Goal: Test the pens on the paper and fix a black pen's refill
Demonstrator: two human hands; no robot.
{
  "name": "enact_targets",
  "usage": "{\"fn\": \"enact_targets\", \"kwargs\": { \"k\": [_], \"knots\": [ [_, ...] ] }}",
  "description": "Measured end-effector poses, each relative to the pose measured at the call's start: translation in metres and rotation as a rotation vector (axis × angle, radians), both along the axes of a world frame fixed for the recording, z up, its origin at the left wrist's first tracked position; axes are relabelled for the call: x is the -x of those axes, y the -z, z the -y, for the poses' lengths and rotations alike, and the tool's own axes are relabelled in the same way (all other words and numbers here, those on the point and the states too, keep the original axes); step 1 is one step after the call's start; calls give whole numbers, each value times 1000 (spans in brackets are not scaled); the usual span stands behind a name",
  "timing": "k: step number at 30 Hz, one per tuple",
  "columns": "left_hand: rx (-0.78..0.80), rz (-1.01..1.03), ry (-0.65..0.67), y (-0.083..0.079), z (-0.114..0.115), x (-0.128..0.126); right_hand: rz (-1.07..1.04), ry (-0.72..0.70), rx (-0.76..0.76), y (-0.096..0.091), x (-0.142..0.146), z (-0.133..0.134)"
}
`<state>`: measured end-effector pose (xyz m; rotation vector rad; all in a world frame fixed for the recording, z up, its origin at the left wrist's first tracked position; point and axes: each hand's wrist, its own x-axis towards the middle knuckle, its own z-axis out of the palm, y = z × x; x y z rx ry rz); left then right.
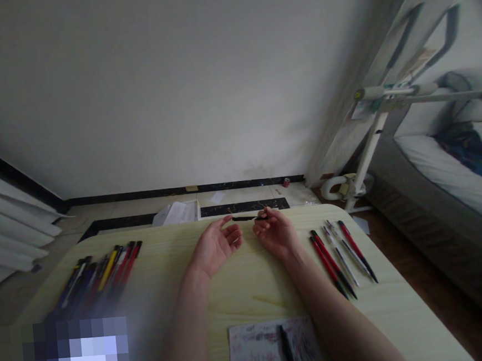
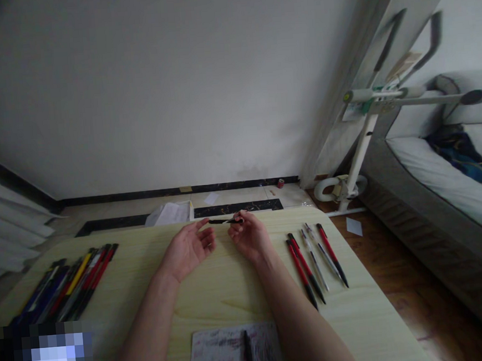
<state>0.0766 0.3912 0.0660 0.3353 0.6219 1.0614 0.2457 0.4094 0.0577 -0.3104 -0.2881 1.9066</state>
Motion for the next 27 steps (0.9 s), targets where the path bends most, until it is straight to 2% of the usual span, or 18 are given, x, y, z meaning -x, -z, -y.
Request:
{"fn": "enact_targets", "kwargs": {
  "k": [19,27],
  "knots": [
    [6,-9,5,2,0,1,-7,-12,-10,4,1,-1],
    [-18,-41,53,2,0,-1,22,-18,-4,3,2,0]
  ]
}}
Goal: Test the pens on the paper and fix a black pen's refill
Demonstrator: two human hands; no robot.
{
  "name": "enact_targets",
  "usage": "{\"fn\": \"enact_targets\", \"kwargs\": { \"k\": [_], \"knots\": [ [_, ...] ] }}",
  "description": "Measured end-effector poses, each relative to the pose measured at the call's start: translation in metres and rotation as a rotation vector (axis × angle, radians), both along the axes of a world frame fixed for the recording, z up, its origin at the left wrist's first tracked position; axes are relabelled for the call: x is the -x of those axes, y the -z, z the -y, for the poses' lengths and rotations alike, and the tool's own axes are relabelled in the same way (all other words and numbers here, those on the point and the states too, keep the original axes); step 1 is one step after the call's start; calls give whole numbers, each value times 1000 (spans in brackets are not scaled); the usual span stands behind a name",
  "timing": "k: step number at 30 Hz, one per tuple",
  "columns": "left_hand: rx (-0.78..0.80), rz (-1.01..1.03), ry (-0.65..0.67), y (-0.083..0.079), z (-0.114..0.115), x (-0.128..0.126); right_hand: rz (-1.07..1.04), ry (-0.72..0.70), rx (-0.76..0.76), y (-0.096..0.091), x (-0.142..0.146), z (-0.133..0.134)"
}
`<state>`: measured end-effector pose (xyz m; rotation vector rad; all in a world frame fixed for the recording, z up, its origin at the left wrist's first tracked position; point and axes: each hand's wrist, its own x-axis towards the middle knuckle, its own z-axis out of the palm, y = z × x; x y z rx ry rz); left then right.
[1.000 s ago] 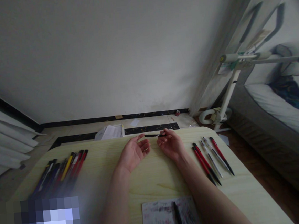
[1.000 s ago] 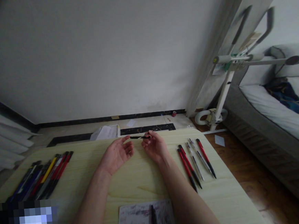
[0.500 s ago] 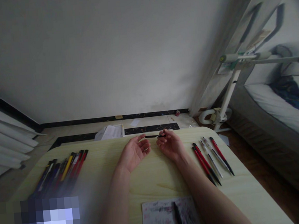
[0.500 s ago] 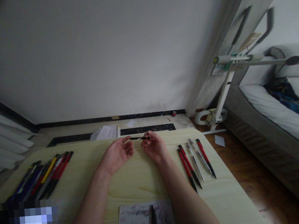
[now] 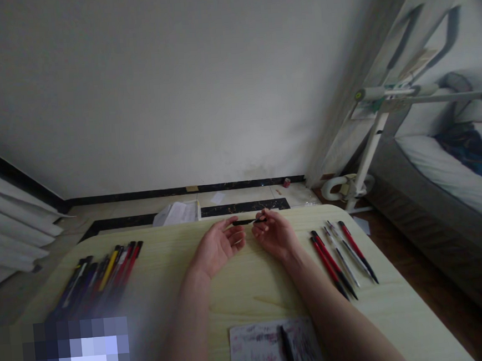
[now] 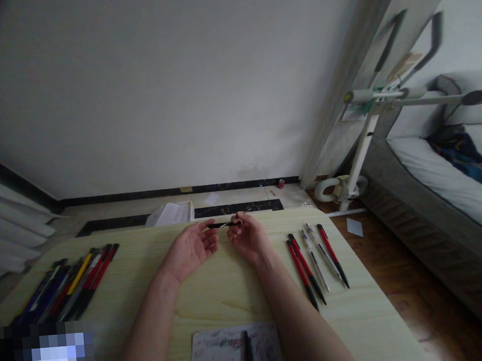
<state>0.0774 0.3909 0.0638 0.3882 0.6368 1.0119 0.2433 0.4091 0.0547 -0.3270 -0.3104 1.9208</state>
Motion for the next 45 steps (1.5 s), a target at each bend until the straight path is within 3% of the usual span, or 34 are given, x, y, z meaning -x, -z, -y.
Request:
{"fn": "enact_targets", "kwargs": {
  "k": [45],
  "knots": [
    [33,59,-79,1,1,2,16,26,24,-3,0,0]
  ]
}}
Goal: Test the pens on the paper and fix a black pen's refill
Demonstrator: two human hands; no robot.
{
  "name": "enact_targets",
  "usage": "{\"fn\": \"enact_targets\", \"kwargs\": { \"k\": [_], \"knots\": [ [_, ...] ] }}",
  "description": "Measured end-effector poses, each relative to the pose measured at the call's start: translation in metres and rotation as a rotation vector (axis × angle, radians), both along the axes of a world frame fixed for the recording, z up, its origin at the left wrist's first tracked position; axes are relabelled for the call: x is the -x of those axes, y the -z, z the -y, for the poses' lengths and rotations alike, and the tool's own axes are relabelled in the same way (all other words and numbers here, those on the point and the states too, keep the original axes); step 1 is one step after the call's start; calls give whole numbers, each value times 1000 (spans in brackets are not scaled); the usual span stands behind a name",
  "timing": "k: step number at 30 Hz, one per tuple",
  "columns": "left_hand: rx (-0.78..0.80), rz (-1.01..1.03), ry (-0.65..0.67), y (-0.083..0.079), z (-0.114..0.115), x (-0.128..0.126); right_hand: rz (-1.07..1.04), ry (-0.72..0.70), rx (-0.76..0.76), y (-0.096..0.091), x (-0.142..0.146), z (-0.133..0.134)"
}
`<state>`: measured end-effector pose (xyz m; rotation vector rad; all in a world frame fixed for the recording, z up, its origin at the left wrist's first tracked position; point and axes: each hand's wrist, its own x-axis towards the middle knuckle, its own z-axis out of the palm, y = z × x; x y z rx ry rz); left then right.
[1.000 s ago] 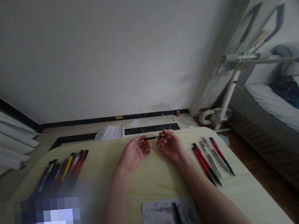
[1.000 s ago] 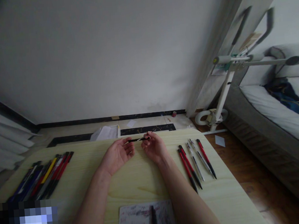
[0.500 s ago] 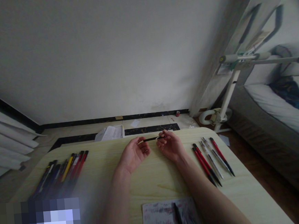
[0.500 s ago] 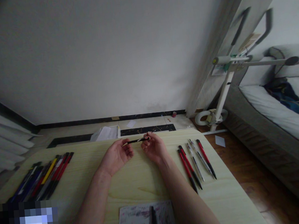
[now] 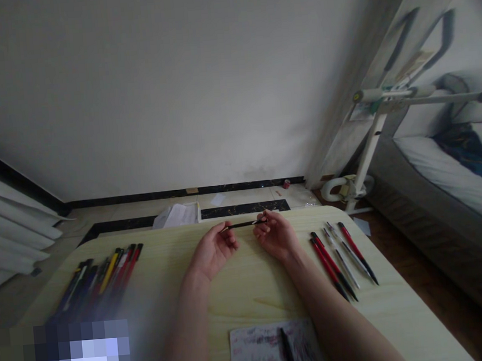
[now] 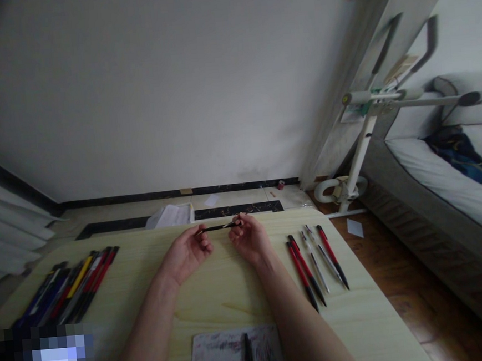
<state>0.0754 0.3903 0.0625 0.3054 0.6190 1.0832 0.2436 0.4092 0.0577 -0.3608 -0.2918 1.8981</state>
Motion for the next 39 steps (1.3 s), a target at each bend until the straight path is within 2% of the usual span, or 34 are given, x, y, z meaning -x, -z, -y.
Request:
{"fn": "enact_targets", "kwargs": {
  "k": [7,20,31,39],
  "knots": [
    [5,-27,-18,1,-1,-1,13,0,8,0,0,0],
    [-130,-141,15,3,2,-3,-3,-38,10,0,0,1],
    [-122,-173,46,3,2,-4,-11,-35,-4,0,0,1],
    [-117,-156,8,1,2,-3,-44,-36,-4,1,-1,0]
  ]
}}
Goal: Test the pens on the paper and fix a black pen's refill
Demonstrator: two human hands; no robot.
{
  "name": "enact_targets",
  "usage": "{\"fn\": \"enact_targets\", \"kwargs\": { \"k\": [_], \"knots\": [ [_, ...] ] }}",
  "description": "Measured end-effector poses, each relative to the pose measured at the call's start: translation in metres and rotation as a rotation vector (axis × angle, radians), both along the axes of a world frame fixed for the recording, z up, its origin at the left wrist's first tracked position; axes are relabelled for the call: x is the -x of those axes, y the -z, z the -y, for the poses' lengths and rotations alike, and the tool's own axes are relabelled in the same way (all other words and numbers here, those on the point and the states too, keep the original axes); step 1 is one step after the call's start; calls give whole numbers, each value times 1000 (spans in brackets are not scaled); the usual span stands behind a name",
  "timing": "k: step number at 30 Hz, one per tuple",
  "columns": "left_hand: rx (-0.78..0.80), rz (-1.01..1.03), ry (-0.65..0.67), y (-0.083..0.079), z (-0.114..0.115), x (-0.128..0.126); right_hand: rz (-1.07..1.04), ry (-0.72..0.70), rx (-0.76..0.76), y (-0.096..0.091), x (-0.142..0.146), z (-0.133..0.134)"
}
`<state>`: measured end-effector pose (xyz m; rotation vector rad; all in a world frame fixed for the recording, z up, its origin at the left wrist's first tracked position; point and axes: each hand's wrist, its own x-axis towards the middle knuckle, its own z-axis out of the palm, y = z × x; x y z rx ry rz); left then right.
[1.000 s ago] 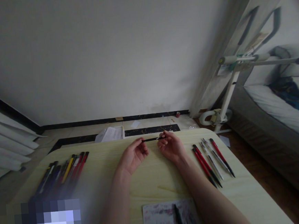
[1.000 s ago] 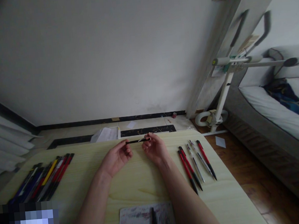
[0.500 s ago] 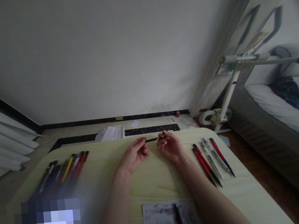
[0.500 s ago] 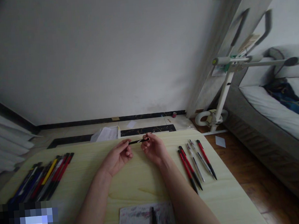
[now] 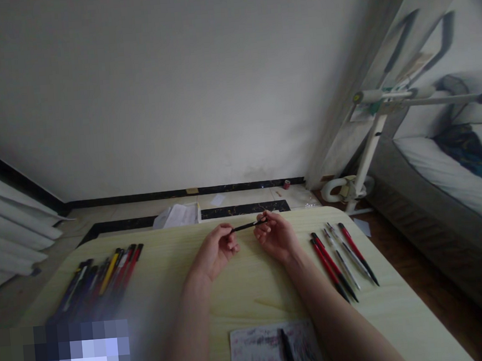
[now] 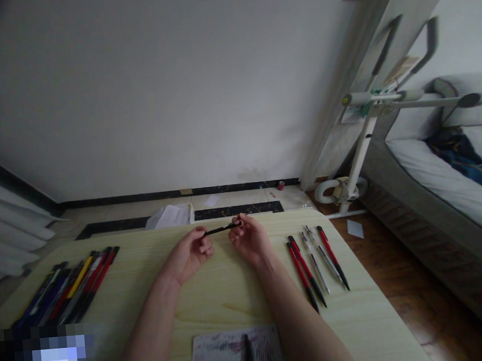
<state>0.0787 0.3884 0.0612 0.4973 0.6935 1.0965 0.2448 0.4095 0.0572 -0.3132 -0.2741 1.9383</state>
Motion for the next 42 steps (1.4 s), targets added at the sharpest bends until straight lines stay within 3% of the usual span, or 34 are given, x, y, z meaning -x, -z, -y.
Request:
{"fn": "enact_targets", "kwargs": {
  "k": [10,42],
  "knots": [
    [-21,0,65,0,2,0,3,-30,-36,0,2,2],
    [6,23,10,1,0,-1,-19,-16,-24,0,2,1]
  ]
}}
